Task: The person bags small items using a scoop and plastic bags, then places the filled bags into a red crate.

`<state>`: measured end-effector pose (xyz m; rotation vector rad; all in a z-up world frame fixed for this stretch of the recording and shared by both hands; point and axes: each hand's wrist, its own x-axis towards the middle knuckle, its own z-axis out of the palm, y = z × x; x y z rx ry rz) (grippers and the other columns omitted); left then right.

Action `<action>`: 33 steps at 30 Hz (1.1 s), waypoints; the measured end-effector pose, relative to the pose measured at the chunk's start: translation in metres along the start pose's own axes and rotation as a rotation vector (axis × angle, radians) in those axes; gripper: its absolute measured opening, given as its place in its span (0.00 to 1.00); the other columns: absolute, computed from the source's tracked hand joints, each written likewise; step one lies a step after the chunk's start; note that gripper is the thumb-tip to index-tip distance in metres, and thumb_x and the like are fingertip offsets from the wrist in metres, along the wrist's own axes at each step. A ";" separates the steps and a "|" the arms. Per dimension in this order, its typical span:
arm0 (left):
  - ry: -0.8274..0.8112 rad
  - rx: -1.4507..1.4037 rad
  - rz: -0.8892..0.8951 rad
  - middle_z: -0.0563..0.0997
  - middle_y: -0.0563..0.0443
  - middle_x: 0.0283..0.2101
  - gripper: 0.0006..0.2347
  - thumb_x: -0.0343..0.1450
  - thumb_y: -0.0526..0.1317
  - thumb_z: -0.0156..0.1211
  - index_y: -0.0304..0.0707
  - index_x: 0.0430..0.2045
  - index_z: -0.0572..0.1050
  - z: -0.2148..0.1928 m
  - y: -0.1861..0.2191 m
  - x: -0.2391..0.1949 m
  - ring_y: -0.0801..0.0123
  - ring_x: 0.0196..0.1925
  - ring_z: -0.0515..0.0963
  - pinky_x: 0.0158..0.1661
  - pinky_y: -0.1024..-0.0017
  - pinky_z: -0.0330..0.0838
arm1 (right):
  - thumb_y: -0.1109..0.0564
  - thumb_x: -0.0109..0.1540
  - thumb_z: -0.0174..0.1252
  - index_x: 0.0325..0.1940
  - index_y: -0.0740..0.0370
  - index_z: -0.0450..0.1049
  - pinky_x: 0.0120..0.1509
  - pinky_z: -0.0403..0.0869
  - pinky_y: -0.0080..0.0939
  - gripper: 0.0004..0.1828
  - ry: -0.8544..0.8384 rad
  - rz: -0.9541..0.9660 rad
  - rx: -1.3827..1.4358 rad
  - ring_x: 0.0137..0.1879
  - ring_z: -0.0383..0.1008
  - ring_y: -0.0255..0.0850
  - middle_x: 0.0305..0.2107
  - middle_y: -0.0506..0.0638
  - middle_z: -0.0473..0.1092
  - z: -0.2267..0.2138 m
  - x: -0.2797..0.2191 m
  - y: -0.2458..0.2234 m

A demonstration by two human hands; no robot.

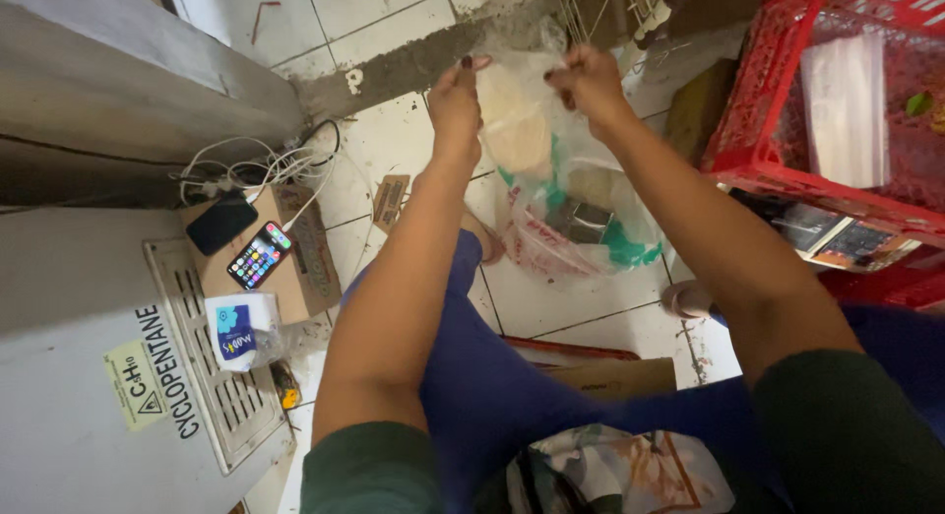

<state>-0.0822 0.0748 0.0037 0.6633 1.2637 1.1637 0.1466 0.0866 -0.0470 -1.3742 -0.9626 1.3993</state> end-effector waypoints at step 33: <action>-0.040 0.050 -0.194 0.73 0.53 0.20 0.08 0.74 0.33 0.53 0.29 0.40 0.81 -0.026 -0.161 0.059 0.73 0.19 0.72 0.23 0.72 0.72 | 0.68 0.60 0.66 0.38 0.59 0.69 0.38 0.72 0.34 0.12 0.291 -0.181 -0.078 0.35 0.72 0.33 0.30 0.46 0.71 -0.038 0.063 0.164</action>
